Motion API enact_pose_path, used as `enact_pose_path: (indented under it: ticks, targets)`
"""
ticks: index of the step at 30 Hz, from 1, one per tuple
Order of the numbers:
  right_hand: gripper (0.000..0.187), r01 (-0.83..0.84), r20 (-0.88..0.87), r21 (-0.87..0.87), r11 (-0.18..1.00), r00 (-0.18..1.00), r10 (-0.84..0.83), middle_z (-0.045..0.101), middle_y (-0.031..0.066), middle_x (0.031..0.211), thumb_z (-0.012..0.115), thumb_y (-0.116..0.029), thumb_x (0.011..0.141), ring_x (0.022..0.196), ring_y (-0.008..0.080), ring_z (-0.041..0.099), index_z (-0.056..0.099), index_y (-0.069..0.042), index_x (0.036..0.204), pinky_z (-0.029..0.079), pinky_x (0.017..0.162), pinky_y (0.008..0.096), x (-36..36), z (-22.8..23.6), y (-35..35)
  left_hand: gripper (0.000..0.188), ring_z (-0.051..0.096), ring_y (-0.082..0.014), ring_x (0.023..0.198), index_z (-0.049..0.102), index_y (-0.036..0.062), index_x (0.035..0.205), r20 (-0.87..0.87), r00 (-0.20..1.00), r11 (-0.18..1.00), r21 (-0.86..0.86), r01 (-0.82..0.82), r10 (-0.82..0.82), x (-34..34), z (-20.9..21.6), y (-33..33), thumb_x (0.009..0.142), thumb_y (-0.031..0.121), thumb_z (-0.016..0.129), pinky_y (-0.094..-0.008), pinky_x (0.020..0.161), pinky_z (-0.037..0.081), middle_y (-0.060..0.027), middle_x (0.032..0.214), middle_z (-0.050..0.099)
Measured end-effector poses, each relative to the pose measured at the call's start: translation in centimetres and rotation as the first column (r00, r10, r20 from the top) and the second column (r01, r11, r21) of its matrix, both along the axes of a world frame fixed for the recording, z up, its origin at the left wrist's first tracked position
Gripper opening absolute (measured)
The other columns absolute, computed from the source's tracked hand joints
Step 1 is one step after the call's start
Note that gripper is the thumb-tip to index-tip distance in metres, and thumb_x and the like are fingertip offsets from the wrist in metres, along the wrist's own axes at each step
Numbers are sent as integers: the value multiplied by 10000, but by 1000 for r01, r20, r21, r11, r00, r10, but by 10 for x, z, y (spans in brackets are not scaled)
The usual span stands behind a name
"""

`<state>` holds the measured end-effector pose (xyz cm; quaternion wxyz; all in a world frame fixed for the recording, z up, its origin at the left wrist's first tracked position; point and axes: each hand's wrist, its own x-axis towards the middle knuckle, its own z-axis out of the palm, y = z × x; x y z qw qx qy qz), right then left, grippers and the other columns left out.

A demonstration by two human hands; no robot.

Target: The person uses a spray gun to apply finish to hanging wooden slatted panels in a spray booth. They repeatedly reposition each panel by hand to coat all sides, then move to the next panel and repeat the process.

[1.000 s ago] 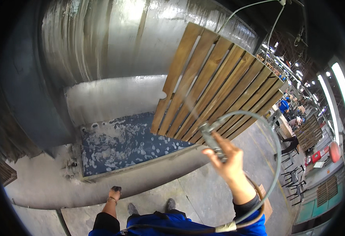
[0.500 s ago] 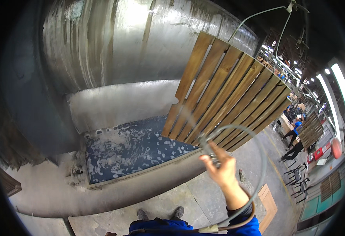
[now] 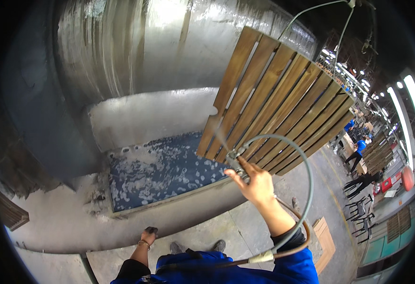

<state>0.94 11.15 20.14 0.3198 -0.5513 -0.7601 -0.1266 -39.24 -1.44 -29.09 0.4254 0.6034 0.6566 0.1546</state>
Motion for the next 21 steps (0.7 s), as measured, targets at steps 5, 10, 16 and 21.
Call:
enact_pose_path:
  ticks: [5,10,16,21]
  targets:
    - [790,36,-76,-493,869,994,-84,750,225,889,589,-747,880,842,396,743,737,-42,1205,599,740,463,2,-92,0,306,672,-379,1106,733,67,1135,-143,982,980,-171,98,-123,-21,-22,-66,931,218,562,-468,989,519,-215,1157,709]
    - [602,-53,-350,-595,802,915,-199,743,237,865,676,-607,915,851,377,752,760,-60,1151,582,777,438,24,-106,-14,393,741,-328,951,692,-12,1136,-299,850,511,-695,-506,434,-73,-13,-188,871,265,606,-458,838,580,-218,1032,745]
    - [408,-140,-592,-85,987,804,63,687,37,678,711,-322,978,611,108,619,726,56,1131,516,586,321,93,31,-60,399,725,-355,994,703,28,1171,-414,903,513,-754,-410,115,-81,-6,-184,922,312,576,-495,848,574,-214,1134,722]
    - [1055,-189,-643,324,927,674,362,621,87,606,234,-898,898,390,76,438,628,15,1251,305,365,232,123,181,-117,392,753,-305,840,722,-40,1069,-316,873,643,-591,-487,370,-16,-15,-77,835,241,582,-421,783,587,-199,958,760]
